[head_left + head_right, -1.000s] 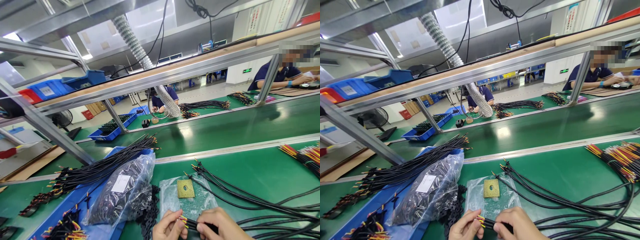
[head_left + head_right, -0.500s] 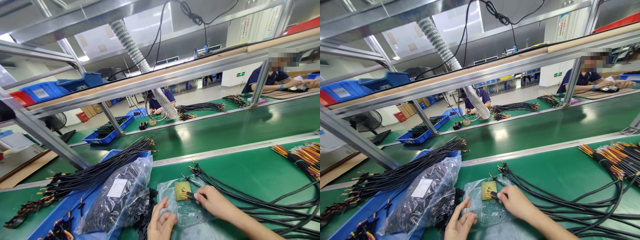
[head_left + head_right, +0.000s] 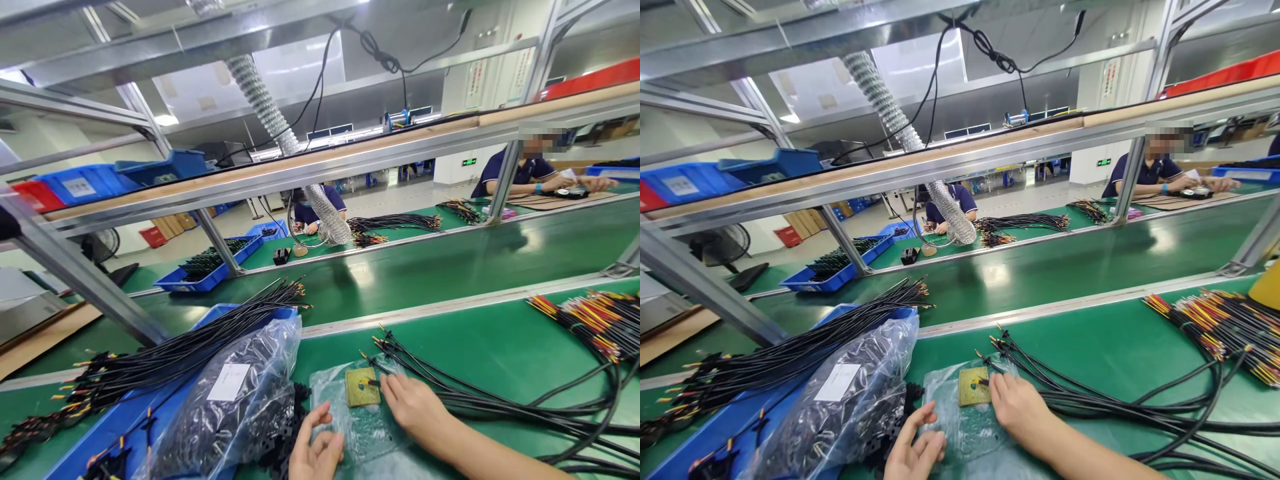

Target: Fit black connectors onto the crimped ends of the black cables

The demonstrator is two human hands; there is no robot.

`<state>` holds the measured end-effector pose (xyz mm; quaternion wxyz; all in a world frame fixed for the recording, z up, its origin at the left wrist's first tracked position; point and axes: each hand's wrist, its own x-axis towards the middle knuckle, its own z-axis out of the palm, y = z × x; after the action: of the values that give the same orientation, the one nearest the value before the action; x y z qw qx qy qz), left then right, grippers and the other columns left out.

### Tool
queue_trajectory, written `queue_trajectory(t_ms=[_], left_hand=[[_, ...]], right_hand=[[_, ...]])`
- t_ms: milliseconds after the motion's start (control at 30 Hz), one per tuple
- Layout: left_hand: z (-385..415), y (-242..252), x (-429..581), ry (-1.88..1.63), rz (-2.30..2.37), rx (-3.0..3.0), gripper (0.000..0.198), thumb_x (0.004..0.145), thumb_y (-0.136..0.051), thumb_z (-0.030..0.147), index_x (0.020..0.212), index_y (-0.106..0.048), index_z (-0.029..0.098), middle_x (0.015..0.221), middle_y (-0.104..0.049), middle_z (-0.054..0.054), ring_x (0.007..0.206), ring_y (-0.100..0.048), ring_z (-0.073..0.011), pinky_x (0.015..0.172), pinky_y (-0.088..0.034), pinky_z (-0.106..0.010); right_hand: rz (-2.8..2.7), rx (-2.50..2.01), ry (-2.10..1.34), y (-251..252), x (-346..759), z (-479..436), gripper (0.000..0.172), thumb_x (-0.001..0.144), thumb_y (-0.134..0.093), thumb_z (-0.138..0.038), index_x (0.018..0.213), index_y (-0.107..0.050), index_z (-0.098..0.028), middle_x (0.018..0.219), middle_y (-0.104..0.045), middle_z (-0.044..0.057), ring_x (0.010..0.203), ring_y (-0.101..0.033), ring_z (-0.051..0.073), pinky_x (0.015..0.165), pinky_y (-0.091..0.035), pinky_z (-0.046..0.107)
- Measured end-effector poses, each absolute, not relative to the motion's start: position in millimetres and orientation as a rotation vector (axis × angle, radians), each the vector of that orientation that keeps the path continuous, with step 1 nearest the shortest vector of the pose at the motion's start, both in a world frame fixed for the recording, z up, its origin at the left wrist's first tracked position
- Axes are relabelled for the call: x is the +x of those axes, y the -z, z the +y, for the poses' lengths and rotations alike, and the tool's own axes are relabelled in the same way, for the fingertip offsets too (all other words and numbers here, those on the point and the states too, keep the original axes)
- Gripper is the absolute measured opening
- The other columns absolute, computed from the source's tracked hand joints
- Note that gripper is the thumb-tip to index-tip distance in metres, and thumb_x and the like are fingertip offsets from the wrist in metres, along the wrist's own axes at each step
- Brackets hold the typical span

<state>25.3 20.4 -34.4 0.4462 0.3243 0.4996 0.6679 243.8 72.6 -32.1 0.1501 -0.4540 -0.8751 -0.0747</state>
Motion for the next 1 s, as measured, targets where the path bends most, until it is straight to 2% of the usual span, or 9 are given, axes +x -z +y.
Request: queue_trajectory(t_ms=[133,233,300,433,500,600,700,800,1000], left_hand=[[18,33,23,-1.601,1.239,0.84,0.058,0.056,-0.097,0.053,0.101,-0.078,0.022,0.081,-0.072,-0.005,0.049,-0.061,-0.0084,0.045,-0.049,-0.015],[17,34,8,-1.535,1.328,0.966,0.058,0.061,-0.09,0.061,0.101,-0.078,0.021,0.083,-0.072,-0.006,0.053,-0.063,-0.0117,0.046,-0.05,-0.018],[18,30,-11,-1.469,1.435,1.196,0.051,0.071,-0.082,0.064,0.097,-0.078,0.02,0.083,-0.07,-0.006,0.056,-0.064,-0.0148,0.048,-0.051,-0.021],[25,5,-49,-1.142,1.757,1.808,0.025,0.095,-0.059,0.04,0.098,-0.076,0.023,0.089,-0.072,-0.006,0.074,-0.07,-0.0233,0.065,-0.057,-0.03],[34,-11,-54,-0.869,1.896,2.09,0.025,0.099,-0.05,0.023,0.102,-0.075,0.023,0.097,-0.073,-0.007,0.087,-0.071,-0.0254,0.079,-0.057,-0.034],[57,-28,-43,-0.406,2.015,2.432,0.034,0.098,-0.045,0.007,0.1,-0.076,0.02,0.097,-0.072,-0.008,0.096,-0.067,-0.0273,0.086,-0.056,-0.038],[80,-29,-28,-0.187,2.044,2.532,0.026,0.089,-0.055,0.002,0.087,-0.077,0.015,0.095,-0.07,-0.012,0.098,-0.064,-0.0341,0.087,-0.054,-0.047],[91,-25,-22,-0.168,2.037,2.551,0.022,0.082,-0.057,-0.001,0.078,-0.075,0.012,0.094,-0.069,-0.015,0.098,-0.063,-0.0377,0.087,-0.053,-0.051],[78,-24,-40,-0.449,1.942,2.462,0.014,0.086,-0.055,0.006,0.087,-0.065,0.015,0.094,-0.065,-0.01,0.094,-0.062,-0.0298,0.085,-0.052,-0.044]], right_hand=[[-2.569,-1.056,0.469,63,236,61,0.037,0.072,-0.053,0.002,0.103,-0.072,0.002,0.099,-0.075,0.026,0.066,-0.068,0.03,0.048,-0.049,0.036],[-2.52,-1.012,0.523,55,242,68,0.029,0.073,-0.053,0.001,0.094,-0.073,-0.004,0.086,-0.076,0.019,0.062,-0.067,0.028,0.047,-0.048,0.034],[-2.455,-1.053,0.507,38,251,73,0.024,0.081,-0.052,-0.001,0.091,-0.072,-0.009,0.077,-0.073,0.012,0.062,-0.068,0.025,0.051,-0.05,0.033],[-2.179,-1.27,0.042,5,264,70,0.026,0.102,-0.045,-0.021,0.095,-0.07,-0.021,0.083,-0.075,0.005,0.07,-0.073,0.021,0.063,-0.055,0.03],[-2.047,-1.322,-0.263,1,265,62,0.03,0.105,-0.042,-0.033,0.094,-0.07,-0.026,0.087,-0.077,0.001,0.072,-0.074,0.021,0.065,-0.055,0.029],[-1.959,-1.352,-0.488,10,261,52,0.033,0.103,-0.043,-0.044,0.092,-0.07,-0.028,0.087,-0.077,0.0,0.068,-0.072,0.021,0.063,-0.054,0.031],[-1.926,-1.368,-0.549,19,258,47,0.034,0.103,-0.042,-0.045,0.094,-0.07,-0.029,0.09,-0.076,0.001,0.072,-0.072,0.022,0.066,-0.053,0.031],[-1.965,-1.342,-0.56,20,258,46,0.032,0.103,-0.043,-0.043,0.095,-0.07,-0.029,0.09,-0.076,0.001,0.074,-0.072,0.021,0.068,-0.053,0.03],[-2.013,-1.294,-0.564,15,257,40,0.029,0.103,-0.043,-0.038,0.098,-0.07,-0.028,0.087,-0.074,0.001,0.073,-0.071,0.02,0.068,-0.052,0.027]])
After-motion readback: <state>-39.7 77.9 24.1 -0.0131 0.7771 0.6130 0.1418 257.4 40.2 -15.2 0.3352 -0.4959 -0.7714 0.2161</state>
